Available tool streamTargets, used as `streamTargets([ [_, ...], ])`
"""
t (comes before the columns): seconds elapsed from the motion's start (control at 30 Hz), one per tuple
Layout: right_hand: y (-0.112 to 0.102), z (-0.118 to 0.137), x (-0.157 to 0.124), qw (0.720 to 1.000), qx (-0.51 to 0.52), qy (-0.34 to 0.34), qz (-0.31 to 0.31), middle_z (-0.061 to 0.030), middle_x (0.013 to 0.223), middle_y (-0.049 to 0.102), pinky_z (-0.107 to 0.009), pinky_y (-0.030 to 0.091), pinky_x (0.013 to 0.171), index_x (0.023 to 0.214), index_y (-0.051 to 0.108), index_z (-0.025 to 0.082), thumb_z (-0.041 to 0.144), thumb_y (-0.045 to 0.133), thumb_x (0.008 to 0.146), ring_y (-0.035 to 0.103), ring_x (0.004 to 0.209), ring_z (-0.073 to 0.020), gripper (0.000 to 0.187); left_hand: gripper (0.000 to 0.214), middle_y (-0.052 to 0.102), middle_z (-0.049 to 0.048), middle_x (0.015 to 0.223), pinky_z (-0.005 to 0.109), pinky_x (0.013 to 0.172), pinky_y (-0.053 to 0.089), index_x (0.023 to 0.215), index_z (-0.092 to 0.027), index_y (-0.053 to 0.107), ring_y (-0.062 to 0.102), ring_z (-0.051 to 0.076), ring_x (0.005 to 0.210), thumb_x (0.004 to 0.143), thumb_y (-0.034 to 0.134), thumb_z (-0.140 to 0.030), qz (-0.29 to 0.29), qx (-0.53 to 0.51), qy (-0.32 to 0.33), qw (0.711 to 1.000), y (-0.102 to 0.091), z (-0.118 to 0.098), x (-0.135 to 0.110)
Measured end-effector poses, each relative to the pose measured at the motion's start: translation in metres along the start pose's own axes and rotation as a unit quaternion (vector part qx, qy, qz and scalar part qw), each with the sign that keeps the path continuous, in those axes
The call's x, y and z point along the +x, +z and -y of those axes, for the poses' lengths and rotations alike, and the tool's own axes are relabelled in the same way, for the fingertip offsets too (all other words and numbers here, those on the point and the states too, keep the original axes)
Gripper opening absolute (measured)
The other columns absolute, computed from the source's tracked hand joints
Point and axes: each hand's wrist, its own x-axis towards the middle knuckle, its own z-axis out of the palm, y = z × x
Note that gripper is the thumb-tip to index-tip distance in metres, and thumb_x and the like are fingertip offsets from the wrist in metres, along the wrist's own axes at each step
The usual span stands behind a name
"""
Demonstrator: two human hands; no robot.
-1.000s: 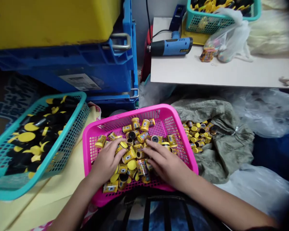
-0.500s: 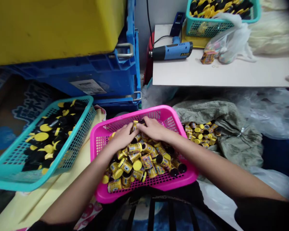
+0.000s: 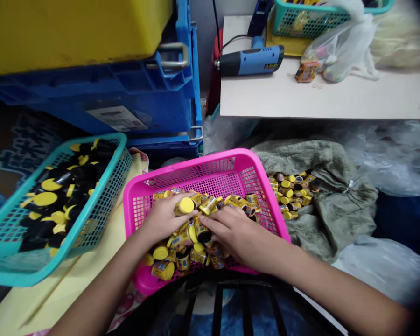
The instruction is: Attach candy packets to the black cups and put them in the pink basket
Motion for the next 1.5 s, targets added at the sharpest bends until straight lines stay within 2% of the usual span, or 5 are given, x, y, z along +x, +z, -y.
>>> streamTargets([
  [0.2, -0.016, -0.009, -0.010, 0.988, -0.047, -0.025, -0.145, -0.0078, 0.093, 0.065, -0.036, 0.043, 0.075, 0.114, 0.063, 0.014, 0.043, 0.044, 0.097, 0.053, 0.088, -0.0209, 0.039, 0.054, 0.063, 0.0082, 0.122, 0.039, 0.092, 0.053, 0.126, -0.024, 0.049, 0.062, 0.024, 0.109, 0.078, 0.069, -0.038, -0.023, -0.081, -0.012, 0.996, -0.014, -0.004, -0.023],
  [0.47, 0.000, -0.005, -0.057, 0.991, -0.107, 0.061, 0.044, -0.0048, 0.154, 0.021, -0.056, 0.036, 0.105, 0.144, 0.038, 0.028, 0.030, 0.063, 0.083, 0.014, 0.141, -0.0377, 0.066, 0.089, 0.009, 0.0147, 0.158, 0.067, 0.109, 0.025, 0.150, -0.035, 0.008, 0.017, 0.040, 0.143, 0.081, 0.064, -0.041, -0.050, 0.248, 0.110, 0.961, 0.022, 0.012, -0.100],
  [0.67, 0.007, -0.028, 0.014, 0.986, -0.129, 0.095, 0.042, -0.0142, 0.149, 0.027, -0.064, 0.026, 0.106, 0.146, 0.035, 0.024, 0.049, 0.072, 0.076, 0.018, 0.137, -0.0434, 0.083, 0.073, -0.010, 0.0123, 0.157, 0.063, 0.108, 0.028, 0.147, -0.029, 0.028, 0.014, 0.047, 0.141, 0.082, 0.060, -0.042, -0.150, 0.284, -0.004, 0.947, 0.039, -0.011, -0.037],
  [1.1, -0.028, -0.018, -0.053, 0.981, -0.127, 0.071, 0.131, -0.0111, 0.112, 0.055, -0.040, 0.042, 0.086, 0.120, 0.059, 0.018, 0.029, 0.061, 0.085, 0.050, 0.098, -0.0247, 0.036, 0.062, 0.042, 0.0207, 0.139, 0.056, 0.107, 0.033, 0.138, -0.018, 0.046, 0.031, 0.042, 0.135, 0.084, 0.058, -0.046, -0.028, 0.313, 0.027, 0.949, 0.034, 0.013, -0.114],
  [1.5, -0.010, -0.034, -0.010, 0.975, -0.140, 0.004, 0.171, -0.0086, 0.082, 0.061, -0.031, 0.037, 0.070, 0.088, 0.063, 0.011, 0.063, 0.048, 0.087, 0.058, 0.078, -0.0212, 0.053, 0.051, 0.068, 0.0126, 0.107, 0.041, 0.088, 0.047, 0.137, -0.019, 0.045, 0.060, 0.030, 0.101, 0.090, 0.050, -0.037, 0.032, 0.311, -0.031, 0.949, 0.021, 0.017, -0.047],
])
